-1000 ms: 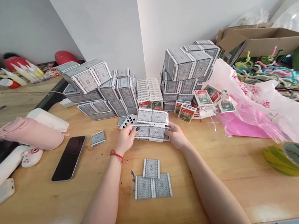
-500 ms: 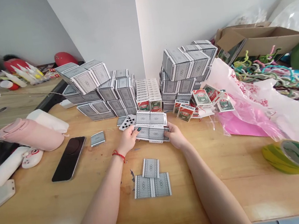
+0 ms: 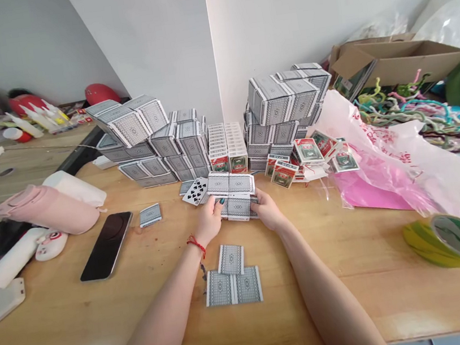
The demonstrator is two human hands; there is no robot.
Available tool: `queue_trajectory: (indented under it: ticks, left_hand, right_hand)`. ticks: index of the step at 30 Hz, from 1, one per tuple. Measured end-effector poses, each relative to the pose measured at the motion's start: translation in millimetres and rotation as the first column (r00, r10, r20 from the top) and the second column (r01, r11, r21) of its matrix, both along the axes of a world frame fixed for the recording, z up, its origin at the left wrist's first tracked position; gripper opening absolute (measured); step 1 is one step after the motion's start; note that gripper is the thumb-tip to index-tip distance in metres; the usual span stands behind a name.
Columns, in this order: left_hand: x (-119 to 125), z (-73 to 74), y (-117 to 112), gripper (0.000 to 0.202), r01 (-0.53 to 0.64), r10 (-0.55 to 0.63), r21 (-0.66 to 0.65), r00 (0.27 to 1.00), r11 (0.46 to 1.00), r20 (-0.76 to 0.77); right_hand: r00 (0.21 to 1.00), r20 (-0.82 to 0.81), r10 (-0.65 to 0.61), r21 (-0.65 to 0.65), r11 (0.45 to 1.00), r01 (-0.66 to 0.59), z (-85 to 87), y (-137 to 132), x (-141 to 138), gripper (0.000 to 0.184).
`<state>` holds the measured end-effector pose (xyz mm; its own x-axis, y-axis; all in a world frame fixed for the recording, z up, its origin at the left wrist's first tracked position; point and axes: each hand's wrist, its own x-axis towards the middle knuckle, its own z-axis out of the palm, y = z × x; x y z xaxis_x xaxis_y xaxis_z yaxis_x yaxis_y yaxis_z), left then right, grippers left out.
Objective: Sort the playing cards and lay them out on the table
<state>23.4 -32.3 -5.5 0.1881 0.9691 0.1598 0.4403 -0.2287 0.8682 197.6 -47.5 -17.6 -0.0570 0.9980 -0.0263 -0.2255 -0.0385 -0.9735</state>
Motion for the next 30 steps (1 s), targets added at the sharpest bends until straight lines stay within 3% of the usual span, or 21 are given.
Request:
queue_trajectory:
  ticks: [10,22,30]
  left_hand:
    - [3,-2.8,1,0.019,0.086,-0.084,-0.02,0.992,0.996,0.098]
    - [12,-3.3,-6,0.009,0.123,-0.125,-0.028,0.988,0.992,-0.09]
    - [7,0.1,0,0.018,0.106,-0.104,-0.001,0.979,0.994,0.176]
  right_hand:
    - [0.998,-0.063,0.011,-0.042,0.999,-0.013,2.4,-1,-2,0.04]
    - [0.998,-0.043,0.054,-0.011,0.998,-0.055,-2.5,0,-2,0.04]
    - [0.976,-0.212,0.055,-0.098,0.992,-0.077,6.9,-1,-3,0.027]
